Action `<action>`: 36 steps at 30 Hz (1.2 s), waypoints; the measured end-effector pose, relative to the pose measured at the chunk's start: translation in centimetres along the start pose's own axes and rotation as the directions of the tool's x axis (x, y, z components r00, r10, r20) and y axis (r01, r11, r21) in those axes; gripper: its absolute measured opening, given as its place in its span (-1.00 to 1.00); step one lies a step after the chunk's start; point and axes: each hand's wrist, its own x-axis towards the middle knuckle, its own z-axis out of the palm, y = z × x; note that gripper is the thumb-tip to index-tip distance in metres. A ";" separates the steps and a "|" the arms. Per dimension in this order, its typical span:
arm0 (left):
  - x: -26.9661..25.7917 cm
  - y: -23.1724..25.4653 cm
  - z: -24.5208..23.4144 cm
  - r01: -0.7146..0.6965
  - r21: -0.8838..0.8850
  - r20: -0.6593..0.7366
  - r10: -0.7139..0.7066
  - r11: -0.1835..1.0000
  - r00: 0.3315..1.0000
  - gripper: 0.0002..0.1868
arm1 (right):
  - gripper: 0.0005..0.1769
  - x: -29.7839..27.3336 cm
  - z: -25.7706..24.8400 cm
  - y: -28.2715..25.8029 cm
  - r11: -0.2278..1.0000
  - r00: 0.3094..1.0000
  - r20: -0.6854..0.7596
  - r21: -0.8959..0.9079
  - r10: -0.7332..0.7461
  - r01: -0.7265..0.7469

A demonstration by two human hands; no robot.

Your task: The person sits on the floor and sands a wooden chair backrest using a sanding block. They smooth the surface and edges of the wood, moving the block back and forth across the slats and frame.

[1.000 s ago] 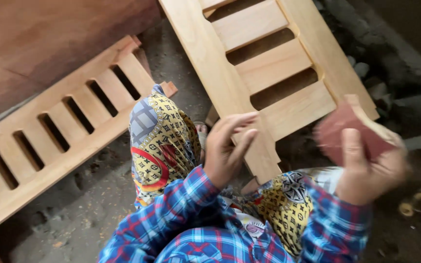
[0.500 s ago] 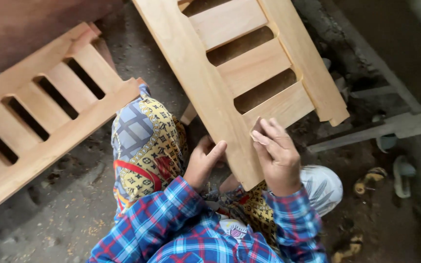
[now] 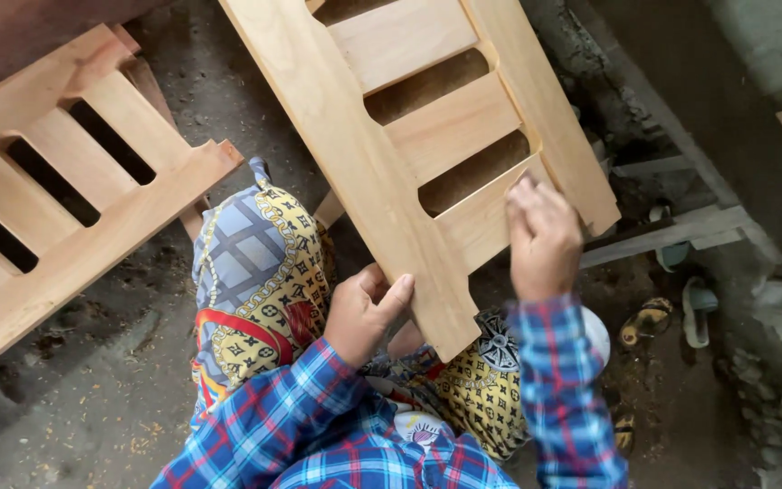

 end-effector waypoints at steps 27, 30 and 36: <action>6.2 3.6 0.0 -0.663 0.727 0.403 0.673 0.177 0.621 -0.73 | -0.82 -0.9 -4.1 -11.0 0.969 0.962 0.186 0.110 0.198 -0.220; 6.4 3.2 0.2 -0.678 0.718 0.427 0.669 0.159 0.609 -0.70 | -0.84 -0.6 -2.7 -6.8 0.989 0.979 0.154 0.049 0.131 -0.140; 6.0 3.2 0.5 -0.685 0.713 0.425 0.685 0.151 0.592 -0.66 | -0.86 -0.4 -0.7 2.5 0.995 0.998 0.034 -0.088 0.054 -0.050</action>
